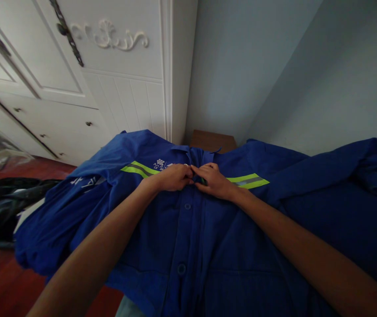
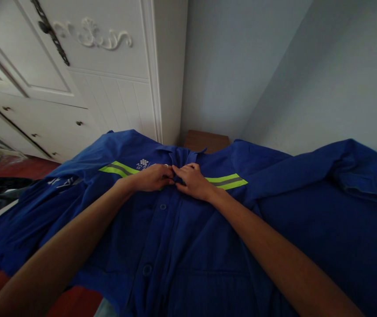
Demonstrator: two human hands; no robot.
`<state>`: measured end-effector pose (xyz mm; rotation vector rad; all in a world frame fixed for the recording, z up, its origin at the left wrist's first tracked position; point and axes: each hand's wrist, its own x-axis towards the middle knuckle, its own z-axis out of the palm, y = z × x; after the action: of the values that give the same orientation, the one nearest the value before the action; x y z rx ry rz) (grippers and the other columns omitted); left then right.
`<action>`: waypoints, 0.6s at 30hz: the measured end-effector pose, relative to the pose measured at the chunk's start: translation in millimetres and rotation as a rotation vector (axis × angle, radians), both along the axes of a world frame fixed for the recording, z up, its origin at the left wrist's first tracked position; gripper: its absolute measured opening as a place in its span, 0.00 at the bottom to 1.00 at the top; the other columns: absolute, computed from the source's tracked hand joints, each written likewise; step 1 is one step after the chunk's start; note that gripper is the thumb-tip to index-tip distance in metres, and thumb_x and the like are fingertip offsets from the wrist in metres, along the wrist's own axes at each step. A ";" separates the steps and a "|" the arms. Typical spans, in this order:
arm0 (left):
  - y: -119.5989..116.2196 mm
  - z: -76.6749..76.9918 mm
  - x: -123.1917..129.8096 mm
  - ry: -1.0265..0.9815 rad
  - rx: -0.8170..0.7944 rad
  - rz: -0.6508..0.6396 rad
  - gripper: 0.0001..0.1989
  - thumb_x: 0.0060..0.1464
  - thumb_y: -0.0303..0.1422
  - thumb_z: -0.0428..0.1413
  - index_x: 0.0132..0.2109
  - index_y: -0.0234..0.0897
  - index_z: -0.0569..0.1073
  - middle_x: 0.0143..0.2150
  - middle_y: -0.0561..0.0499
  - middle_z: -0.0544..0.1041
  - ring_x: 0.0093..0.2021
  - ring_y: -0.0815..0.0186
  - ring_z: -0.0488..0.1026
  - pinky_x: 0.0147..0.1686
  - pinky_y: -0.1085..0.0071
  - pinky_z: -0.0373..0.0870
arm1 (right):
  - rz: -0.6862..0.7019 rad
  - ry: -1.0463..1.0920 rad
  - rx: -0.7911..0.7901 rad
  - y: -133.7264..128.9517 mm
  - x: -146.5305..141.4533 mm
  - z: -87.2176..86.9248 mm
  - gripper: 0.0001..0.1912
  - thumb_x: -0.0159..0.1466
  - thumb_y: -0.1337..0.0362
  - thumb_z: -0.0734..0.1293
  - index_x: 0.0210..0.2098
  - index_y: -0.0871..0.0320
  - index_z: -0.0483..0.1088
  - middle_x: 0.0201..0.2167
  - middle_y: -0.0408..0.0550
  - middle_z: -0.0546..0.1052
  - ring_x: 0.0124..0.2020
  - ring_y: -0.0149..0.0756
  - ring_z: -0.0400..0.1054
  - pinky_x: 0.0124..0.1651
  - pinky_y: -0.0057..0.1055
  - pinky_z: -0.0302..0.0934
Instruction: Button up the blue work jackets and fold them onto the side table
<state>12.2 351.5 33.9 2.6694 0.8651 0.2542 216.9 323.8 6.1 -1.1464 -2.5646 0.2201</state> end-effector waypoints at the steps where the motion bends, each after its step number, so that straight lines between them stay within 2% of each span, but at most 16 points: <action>1: -0.8 0.5 -0.4 0.002 0.009 -0.008 0.08 0.57 0.30 0.54 0.35 0.35 0.77 0.36 0.46 0.78 0.37 0.62 0.74 0.38 0.69 0.65 | -0.012 0.012 0.013 -0.7 -1.3 -2.3 0.31 0.63 0.64 0.64 0.65 0.65 0.60 0.52 0.58 0.72 0.55 0.42 0.64 0.62 0.44 0.47; 6: -4.9 3.9 -0.5 0.012 0.055 -0.022 0.08 0.56 0.27 0.52 0.34 0.35 0.76 0.38 0.45 0.78 0.41 0.59 0.74 0.41 0.68 0.66 | -0.051 0.075 0.028 -4.3 -6.3 -11.7 0.31 0.62 0.65 0.62 0.64 0.63 0.60 0.51 0.57 0.72 0.53 0.42 0.63 0.60 0.44 0.50; 12: -7.1 2.9 0.3 0.036 0.155 -0.004 0.08 0.57 0.29 0.51 0.37 0.33 0.74 0.40 0.42 0.76 0.41 0.57 0.73 0.40 0.65 0.66 | -0.071 0.098 0.045 -6.6 -7.1 -11.0 0.28 0.63 0.65 0.62 0.62 0.66 0.63 0.50 0.57 0.73 0.52 0.43 0.65 0.59 0.42 0.53; 15: -6.1 0.3 0.3 0.019 0.164 0.010 0.08 0.58 0.29 0.50 0.37 0.33 0.74 0.39 0.43 0.75 0.39 0.59 0.72 0.39 0.66 0.66 | -0.086 0.127 0.051 -6.9 -6.4 -9.7 0.26 0.64 0.64 0.62 0.61 0.64 0.65 0.50 0.56 0.74 0.51 0.41 0.67 0.58 0.42 0.54; 18: -2.6 -4.0 -0.2 -0.057 0.094 0.027 0.06 0.57 0.30 0.52 0.35 0.34 0.73 0.37 0.46 0.74 0.36 0.63 0.70 0.37 0.69 0.65 | -0.134 0.165 0.042 -7.5 -7.0 -10.1 0.23 0.64 0.64 0.63 0.59 0.61 0.68 0.52 0.54 0.74 0.52 0.40 0.67 0.59 0.42 0.54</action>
<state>12.1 348.9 29.9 2.7237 0.8927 0.3838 209.9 316.3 -4.0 -1.2254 -2.3287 0.2179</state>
